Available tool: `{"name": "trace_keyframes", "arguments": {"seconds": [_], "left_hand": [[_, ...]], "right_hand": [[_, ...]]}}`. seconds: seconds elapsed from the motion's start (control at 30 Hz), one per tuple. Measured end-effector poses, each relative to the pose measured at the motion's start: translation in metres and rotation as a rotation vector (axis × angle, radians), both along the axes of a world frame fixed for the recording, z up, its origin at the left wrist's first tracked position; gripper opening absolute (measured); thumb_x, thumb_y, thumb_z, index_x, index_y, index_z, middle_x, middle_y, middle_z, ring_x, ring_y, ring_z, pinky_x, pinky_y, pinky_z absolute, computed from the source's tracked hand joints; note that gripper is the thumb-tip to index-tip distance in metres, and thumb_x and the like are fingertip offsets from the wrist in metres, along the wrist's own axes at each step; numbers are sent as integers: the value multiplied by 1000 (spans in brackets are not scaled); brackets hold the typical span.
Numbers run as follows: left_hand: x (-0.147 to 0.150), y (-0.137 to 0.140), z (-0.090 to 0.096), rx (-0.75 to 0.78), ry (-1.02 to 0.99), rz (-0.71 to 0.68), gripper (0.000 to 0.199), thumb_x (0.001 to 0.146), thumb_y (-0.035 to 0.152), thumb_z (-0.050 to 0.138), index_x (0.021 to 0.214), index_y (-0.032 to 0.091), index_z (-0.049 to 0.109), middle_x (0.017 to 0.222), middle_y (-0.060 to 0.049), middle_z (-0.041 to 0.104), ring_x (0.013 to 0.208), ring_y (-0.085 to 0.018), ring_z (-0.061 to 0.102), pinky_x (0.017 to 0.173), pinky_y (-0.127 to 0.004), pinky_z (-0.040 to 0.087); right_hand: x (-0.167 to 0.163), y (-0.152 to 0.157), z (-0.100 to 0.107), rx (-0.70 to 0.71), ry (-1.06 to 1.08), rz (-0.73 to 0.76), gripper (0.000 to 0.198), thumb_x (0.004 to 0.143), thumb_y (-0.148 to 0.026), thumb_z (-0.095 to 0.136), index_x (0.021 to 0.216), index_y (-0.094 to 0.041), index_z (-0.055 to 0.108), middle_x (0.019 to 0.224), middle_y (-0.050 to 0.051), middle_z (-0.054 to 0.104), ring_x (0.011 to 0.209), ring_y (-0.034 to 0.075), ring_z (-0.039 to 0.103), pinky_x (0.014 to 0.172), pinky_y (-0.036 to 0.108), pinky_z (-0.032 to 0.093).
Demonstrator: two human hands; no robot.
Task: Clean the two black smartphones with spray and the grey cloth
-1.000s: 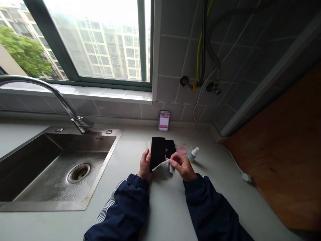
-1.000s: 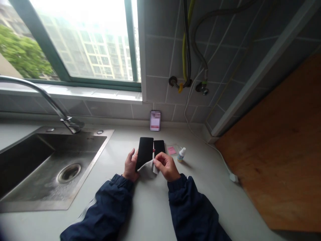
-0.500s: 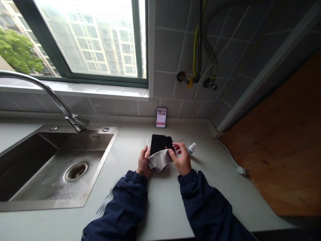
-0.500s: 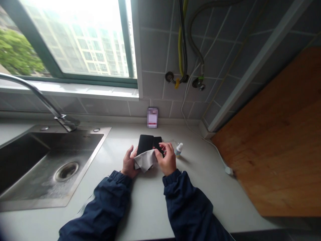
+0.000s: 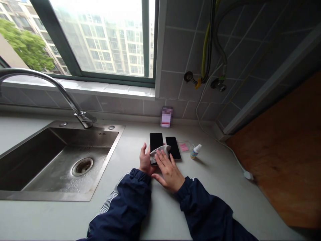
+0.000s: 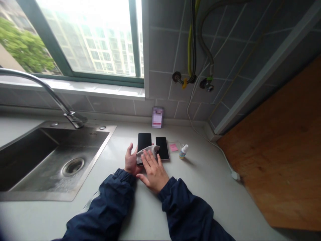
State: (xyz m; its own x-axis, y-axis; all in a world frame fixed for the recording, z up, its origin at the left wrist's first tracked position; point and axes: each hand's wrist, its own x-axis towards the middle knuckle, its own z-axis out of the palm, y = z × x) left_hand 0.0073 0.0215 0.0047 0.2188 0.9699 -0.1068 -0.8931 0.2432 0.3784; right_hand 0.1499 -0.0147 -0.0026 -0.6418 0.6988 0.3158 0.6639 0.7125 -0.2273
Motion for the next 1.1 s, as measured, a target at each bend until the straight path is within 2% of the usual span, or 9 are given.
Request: {"name": "trace_keyframes", "arguments": {"seconds": [0.17, 0.33, 0.53, 0.63, 0.73, 0.87, 0.97, 1.1], "left_hand": [[3, -2, -2, -42, 34, -90, 74, 98, 60, 43, 153, 12, 41, 131, -19, 67, 122, -37, 64, 108, -50, 46], [8, -6, -9, 47, 81, -265, 77, 96, 67, 42, 154, 15, 43, 133, -18, 66, 126, -38, 61, 110, -51, 43], [15, -11, -10, 102, 174, -384, 69, 98, 63, 44, 154, 23, 44, 134, -14, 67, 123, -35, 64, 105, -48, 48], [16, -12, -10, 120, 160, -408, 69, 98, 62, 45, 155, 22, 43, 136, -14, 66, 123, -34, 64, 107, -46, 46], [14, -10, -11, 57, 115, -361, 76, 96, 68, 43, 152, 16, 47, 132, -16, 68, 124, -36, 63, 111, -47, 42], [5, -4, -11, -65, 14, -200, 81, 94, 70, 46, 146, 8, 52, 127, -20, 70, 122, -38, 64, 113, -49, 40], [-1, -2, -9, -45, -54, -63, 80, 94, 70, 44, 148, 12, 50, 130, -19, 68, 123, -37, 63, 113, -51, 40], [-5, -1, -7, 5, -103, -40, 81, 94, 72, 40, 151, 14, 47, 136, -20, 65, 129, -37, 59, 114, -54, 38]], "right_hand": [[6, 6, -3, 19, -10, -53, 83, 100, -43, 56, 164, -16, 12, 168, 16, 18, 156, 35, 15, 120, 66, 21], [13, 15, -4, 107, 68, -170, 84, 101, -44, 52, 165, -21, 3, 169, 13, 14, 156, 36, 12, 122, 66, 14], [26, 26, 0, 210, 158, -317, 78, 104, -43, 45, 165, -20, 1, 169, 14, 15, 156, 38, 13, 121, 66, 18], [26, 26, 0, 218, 154, -361, 77, 105, -42, 42, 164, -20, -2, 169, 13, 15, 156, 37, 11, 120, 65, 21], [18, 19, -2, 173, 72, -282, 77, 105, -42, 42, 164, -19, -1, 169, 13, 16, 157, 36, 10, 120, 66, 20], [6, 7, 0, 87, -59, -22, 76, 103, -48, 48, 164, -20, 13, 166, 11, 23, 156, 35, 15, 120, 70, 14], [2, 0, 3, 32, -88, 125, 79, 100, -57, 51, 162, -18, 23, 165, 12, 27, 156, 33, 16, 122, 69, 10], [3, -1, 3, -23, -60, 189, 77, 100, -60, 49, 161, -17, 27, 165, 11, 28, 156, 31, 17, 123, 66, 9]]}}
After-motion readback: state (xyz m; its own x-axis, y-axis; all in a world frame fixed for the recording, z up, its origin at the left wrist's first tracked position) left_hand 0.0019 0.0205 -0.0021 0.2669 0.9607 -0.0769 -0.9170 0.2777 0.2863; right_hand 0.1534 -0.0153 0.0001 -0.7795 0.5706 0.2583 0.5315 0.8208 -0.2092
